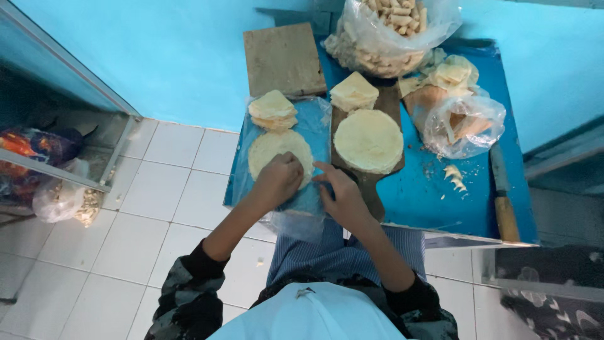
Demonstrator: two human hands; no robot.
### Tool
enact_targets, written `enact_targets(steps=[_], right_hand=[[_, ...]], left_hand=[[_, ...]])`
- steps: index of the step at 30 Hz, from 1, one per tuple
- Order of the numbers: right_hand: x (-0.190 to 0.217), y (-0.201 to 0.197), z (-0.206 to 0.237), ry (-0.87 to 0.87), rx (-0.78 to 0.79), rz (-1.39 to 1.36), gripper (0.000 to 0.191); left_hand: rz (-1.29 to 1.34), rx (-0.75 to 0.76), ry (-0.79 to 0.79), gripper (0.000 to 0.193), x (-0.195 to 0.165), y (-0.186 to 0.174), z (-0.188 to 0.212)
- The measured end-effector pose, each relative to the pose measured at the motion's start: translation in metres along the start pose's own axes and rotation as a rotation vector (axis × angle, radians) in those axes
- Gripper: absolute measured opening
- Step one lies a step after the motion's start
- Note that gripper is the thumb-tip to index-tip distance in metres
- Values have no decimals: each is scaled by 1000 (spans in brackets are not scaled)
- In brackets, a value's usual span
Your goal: The person cuts round flat dough sheets into halves and quarters with a knife on a small paddle board, then folds the cut pieces by hand and stacks the folded pieces on the table. A bag of puffed snack pieces sits on the table beside the work area.
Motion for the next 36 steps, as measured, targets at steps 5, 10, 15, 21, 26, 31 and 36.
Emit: enact_targets(steps=[5,10,15,21,26,31,36], right_hand=[[6,6,-6,-258,73,-21,56],[14,9,-3,-209,173,82,63],[9,8,-13,-116,246,151,62],[3,10,-20,-103,284,44,64],[0,5,-15,-87,206,10,55],[0,-3,-6,-34,93,-7,56],[2,-13,-4,-86,53,-17,55]], left_hand=[[171,3,-179,11,27,6,-9],[212,-10,-136,11,29,1,-5],[199,-12,-138,11,28,4,-8],[116,-86,-146,10,28,3,-12],[42,-34,-85,19,14,-5,-7],[-61,59,-26,42,-4,-12,16],[-139,-12,46,16,3,-8,17]])
Point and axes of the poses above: each hand's wrist, its own z-axis away from the middle knuckle, its own y-axis out of the palm, x = y × z, the point moved 2 cm from there along -z, towards the middle knuckle, and after that the axes turned 2 degrees about -x, right-handed, at the moved point
